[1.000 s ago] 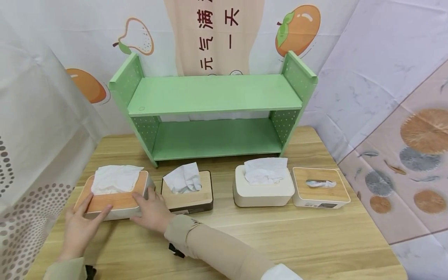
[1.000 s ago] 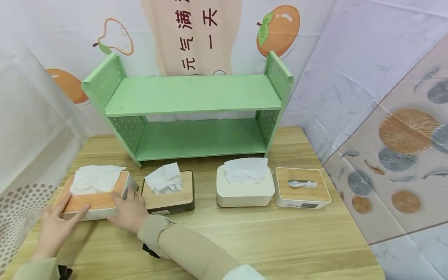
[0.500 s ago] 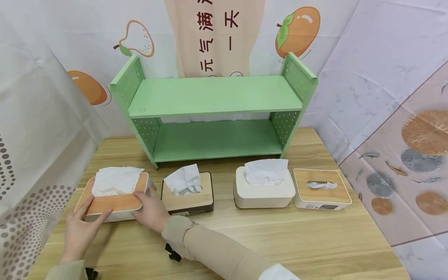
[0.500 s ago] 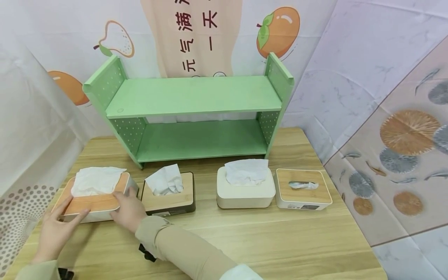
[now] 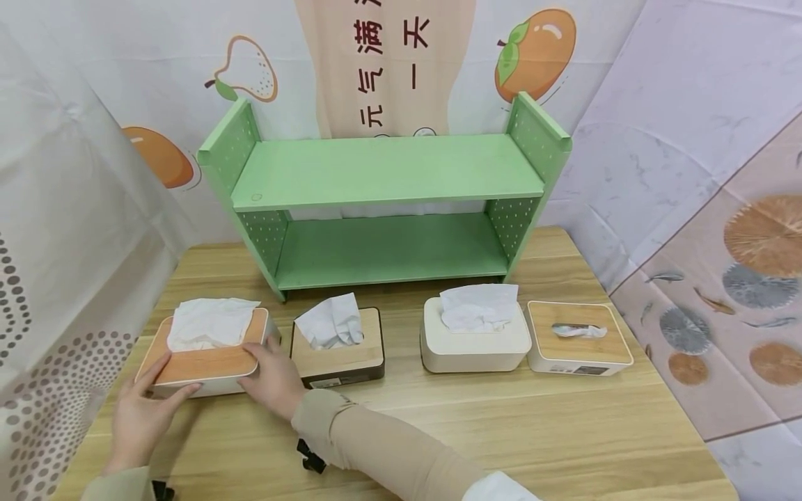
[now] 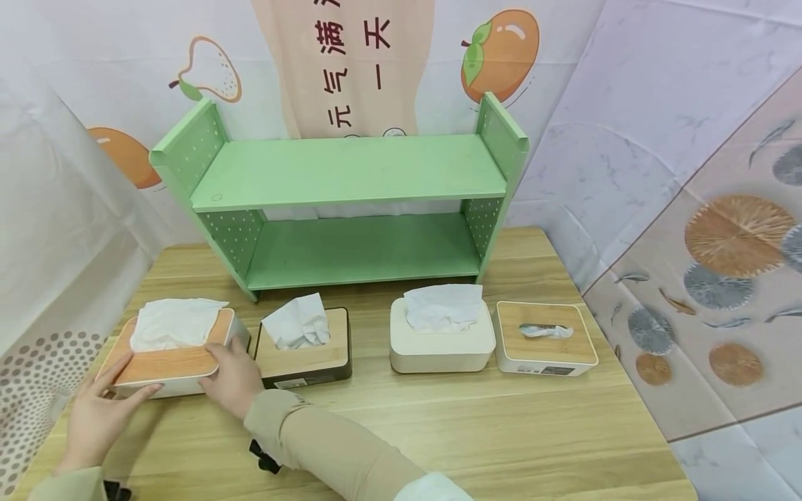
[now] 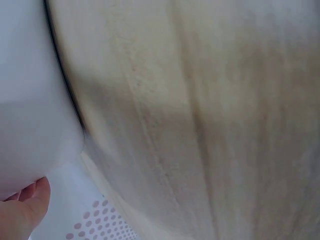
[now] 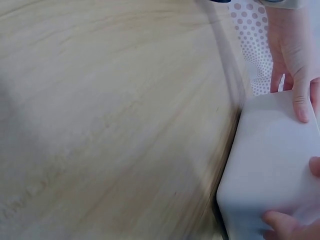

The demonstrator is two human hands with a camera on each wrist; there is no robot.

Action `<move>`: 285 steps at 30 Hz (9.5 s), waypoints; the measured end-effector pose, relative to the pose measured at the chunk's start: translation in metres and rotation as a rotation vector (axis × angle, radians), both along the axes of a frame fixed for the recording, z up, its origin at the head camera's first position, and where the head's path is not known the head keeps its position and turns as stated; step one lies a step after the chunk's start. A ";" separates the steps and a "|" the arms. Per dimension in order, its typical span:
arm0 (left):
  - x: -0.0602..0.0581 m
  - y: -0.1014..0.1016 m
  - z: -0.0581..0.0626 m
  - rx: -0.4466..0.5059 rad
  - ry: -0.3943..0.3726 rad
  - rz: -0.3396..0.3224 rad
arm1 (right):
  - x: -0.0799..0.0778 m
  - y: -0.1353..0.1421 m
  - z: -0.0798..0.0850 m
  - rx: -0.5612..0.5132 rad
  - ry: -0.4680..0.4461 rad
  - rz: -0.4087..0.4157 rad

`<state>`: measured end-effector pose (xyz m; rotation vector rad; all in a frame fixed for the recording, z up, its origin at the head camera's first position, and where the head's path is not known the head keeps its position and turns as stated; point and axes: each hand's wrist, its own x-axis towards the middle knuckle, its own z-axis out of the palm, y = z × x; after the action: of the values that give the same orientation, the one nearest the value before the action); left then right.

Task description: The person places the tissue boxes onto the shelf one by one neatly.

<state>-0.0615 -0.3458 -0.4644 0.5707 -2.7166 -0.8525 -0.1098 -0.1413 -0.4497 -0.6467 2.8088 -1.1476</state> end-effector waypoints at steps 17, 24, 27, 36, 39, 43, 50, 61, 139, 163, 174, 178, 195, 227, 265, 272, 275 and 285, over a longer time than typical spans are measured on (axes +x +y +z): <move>-0.004 0.004 0.011 0.068 0.067 -0.009 | -0.002 0.003 -0.001 -0.068 0.002 -0.031; 0.000 0.006 0.013 0.078 0.099 0.018 | 0.001 0.004 0.002 -0.053 0.008 -0.034; 0.002 0.007 0.017 0.092 0.122 0.047 | 0.002 0.005 0.007 -0.047 0.069 -0.027; 0.003 0.017 0.030 0.091 0.311 0.041 | 0.003 0.015 0.023 -0.052 0.188 -0.023; 0.006 0.021 0.037 0.089 0.360 0.039 | 0.002 0.018 0.028 -0.055 0.209 -0.020; 0.007 0.029 0.050 0.075 0.392 0.041 | 0.000 0.024 0.037 -0.056 0.254 -0.030; 0.007 0.042 0.068 0.022 0.490 0.041 | -0.003 0.035 0.052 -0.065 0.340 -0.015; 0.011 0.078 0.083 0.087 0.594 0.058 | -0.007 0.066 0.077 -0.112 0.542 -0.052; -0.107 0.184 0.185 0.043 0.831 -0.313 | -0.091 0.169 0.173 -0.455 0.706 -0.297; -0.140 0.176 0.210 -0.013 0.628 -0.329 | -0.127 0.174 0.194 -0.355 0.529 -0.237; -0.157 0.177 0.219 -0.024 0.540 -0.311 | -0.141 0.177 0.200 -0.246 0.482 -0.213; -0.161 0.175 0.218 -0.036 0.553 -0.310 | -0.144 0.176 0.202 -0.225 0.474 -0.208; -0.177 0.174 0.221 -0.056 0.516 -0.326 | -0.163 0.177 0.204 -0.167 0.476 -0.198; -0.214 0.168 0.222 0.008 0.444 -0.282 | -0.197 0.165 0.210 -0.069 0.325 -0.229; -0.176 0.174 0.216 -0.043 0.518 -0.362 | -0.152 0.191 0.204 -0.391 0.230 -0.117; -0.155 0.181 0.195 -0.019 0.569 -0.412 | -0.121 0.197 0.176 -0.469 0.179 -0.036; -0.146 0.182 0.185 -0.017 0.556 -0.440 | -0.114 0.197 0.165 -0.491 0.196 0.007; -0.109 0.184 0.142 0.037 0.573 -0.502 | -0.084 0.197 0.123 -0.433 0.131 0.063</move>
<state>-0.1705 -0.1619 -0.3228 -0.3344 -2.3193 -0.9868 -0.1940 0.0552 -0.3263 -0.8557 2.6269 -1.7809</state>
